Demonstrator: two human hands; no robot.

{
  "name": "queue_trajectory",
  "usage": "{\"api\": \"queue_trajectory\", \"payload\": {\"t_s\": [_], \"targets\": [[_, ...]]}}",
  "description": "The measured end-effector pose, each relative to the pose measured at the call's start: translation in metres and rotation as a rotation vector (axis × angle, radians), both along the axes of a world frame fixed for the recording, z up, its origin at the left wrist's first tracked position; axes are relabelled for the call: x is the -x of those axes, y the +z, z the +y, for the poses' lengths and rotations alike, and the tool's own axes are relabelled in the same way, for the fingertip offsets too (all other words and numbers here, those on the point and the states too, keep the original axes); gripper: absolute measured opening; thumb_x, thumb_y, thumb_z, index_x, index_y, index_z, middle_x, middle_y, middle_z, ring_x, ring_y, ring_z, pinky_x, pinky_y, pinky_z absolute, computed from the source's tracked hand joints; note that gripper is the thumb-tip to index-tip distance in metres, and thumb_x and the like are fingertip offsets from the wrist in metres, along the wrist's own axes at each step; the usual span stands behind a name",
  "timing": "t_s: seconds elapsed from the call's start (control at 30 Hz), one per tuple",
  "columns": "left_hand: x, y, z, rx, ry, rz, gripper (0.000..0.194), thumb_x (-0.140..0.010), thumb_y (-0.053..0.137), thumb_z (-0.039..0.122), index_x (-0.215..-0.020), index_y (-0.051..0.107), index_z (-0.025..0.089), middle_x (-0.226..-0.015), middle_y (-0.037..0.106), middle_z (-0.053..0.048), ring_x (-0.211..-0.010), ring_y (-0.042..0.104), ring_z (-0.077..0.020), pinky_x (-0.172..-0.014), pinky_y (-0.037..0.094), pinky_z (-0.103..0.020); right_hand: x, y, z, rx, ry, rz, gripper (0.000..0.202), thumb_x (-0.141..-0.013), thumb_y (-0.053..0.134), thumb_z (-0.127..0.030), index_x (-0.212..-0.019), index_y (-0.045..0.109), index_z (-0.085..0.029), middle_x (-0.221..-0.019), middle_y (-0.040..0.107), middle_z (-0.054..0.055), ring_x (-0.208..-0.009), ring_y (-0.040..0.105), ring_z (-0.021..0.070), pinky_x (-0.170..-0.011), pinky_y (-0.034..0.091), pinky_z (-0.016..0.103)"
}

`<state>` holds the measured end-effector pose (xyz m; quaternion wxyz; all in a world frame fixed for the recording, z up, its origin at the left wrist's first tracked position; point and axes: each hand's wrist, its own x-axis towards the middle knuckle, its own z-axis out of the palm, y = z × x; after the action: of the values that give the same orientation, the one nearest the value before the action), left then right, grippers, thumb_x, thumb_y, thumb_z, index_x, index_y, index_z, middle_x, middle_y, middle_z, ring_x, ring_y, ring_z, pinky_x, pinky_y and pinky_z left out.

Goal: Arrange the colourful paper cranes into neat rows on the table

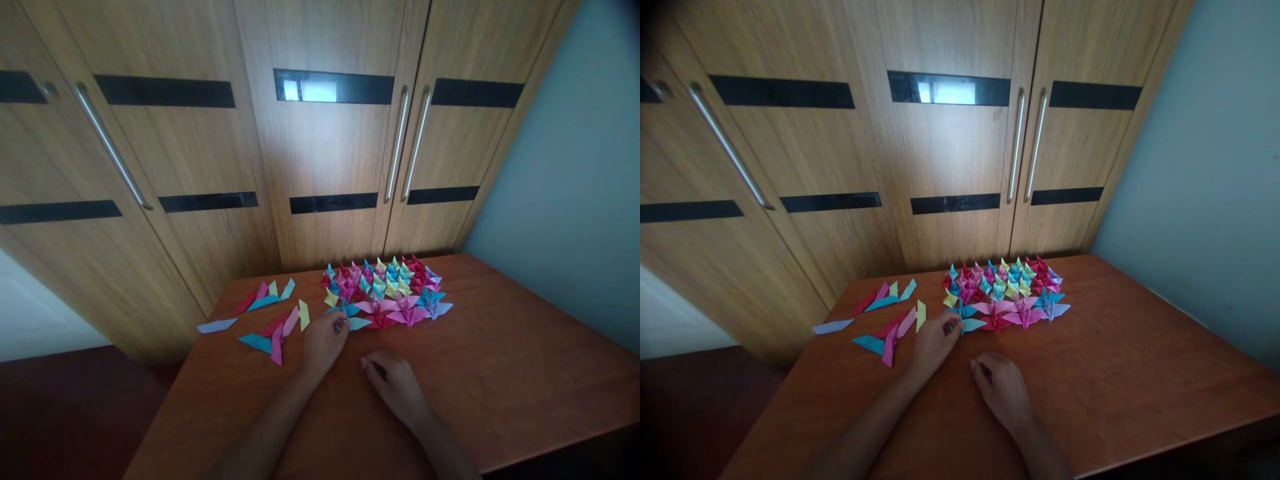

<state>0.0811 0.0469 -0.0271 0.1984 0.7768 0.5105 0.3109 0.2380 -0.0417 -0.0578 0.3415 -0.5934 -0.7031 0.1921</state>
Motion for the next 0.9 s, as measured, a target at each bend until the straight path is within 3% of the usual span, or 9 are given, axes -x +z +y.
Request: {"api": "queue_trajectory", "payload": {"t_s": [0.3, 0.47, 0.73, 0.9], "targets": [[0.003, 0.002, -0.006, 0.007, 0.014, -0.02, 0.02, -0.083, 0.054, 0.03, -0.099, 0.065, 0.023, -0.083, 0.071, 0.0, -0.075, 0.063, -0.0145, -0.066, 0.043, -0.023, -0.001, -0.002, 0.002, 0.01, 0.003, -0.005, 0.028, -0.09, 0.043, -0.031, -0.071, 0.059, -0.02, -0.071, 0.062, 0.001, -0.065, 0.055, 0.0145, -0.063, 0.037, 0.024], [0.018, 0.005, -0.003, -0.008, 0.04, -0.051, 0.021, -0.083, 0.054, 0.028, -0.1, 0.064, 0.024, -0.083, 0.07, 0.001, -0.074, 0.063, -0.0141, -0.069, 0.045, -0.024, -0.001, 0.0, 0.001, 0.017, 0.009, -0.015, 0.029, -0.09, 0.042, -0.032, -0.071, 0.059, -0.02, -0.072, 0.062, 0.002, -0.067, 0.055, 0.0152, -0.064, 0.038, 0.025], [0.085, 0.009, 0.004, -0.013, 0.144, 0.05, 0.024, -0.085, 0.048, 0.03, -0.1, 0.064, 0.022, -0.089, 0.07, -0.002, -0.078, 0.063, -0.0165, -0.075, 0.048, -0.028, 0.0, 0.0, 0.001, 0.024, 0.007, -0.04, 0.029, -0.091, 0.04, -0.033, -0.072, 0.058, -0.02, -0.074, 0.062, 0.002, -0.069, 0.056, 0.0152, -0.066, 0.038, 0.025], [0.14, 0.006, 0.004, -0.158, 0.085, 0.252, 0.028, -0.083, 0.052, 0.032, -0.108, 0.062, 0.023, -0.113, 0.063, -0.006, -0.105, 0.056, -0.0232, -0.092, 0.042, -0.036, 0.004, 0.001, 0.003, 0.028, -0.005, -0.151, 0.028, -0.09, 0.04, -0.031, -0.069, 0.056, -0.021, -0.071, 0.061, 0.001, -0.068, 0.055, 0.0143, -0.064, 0.035, 0.024]]}}
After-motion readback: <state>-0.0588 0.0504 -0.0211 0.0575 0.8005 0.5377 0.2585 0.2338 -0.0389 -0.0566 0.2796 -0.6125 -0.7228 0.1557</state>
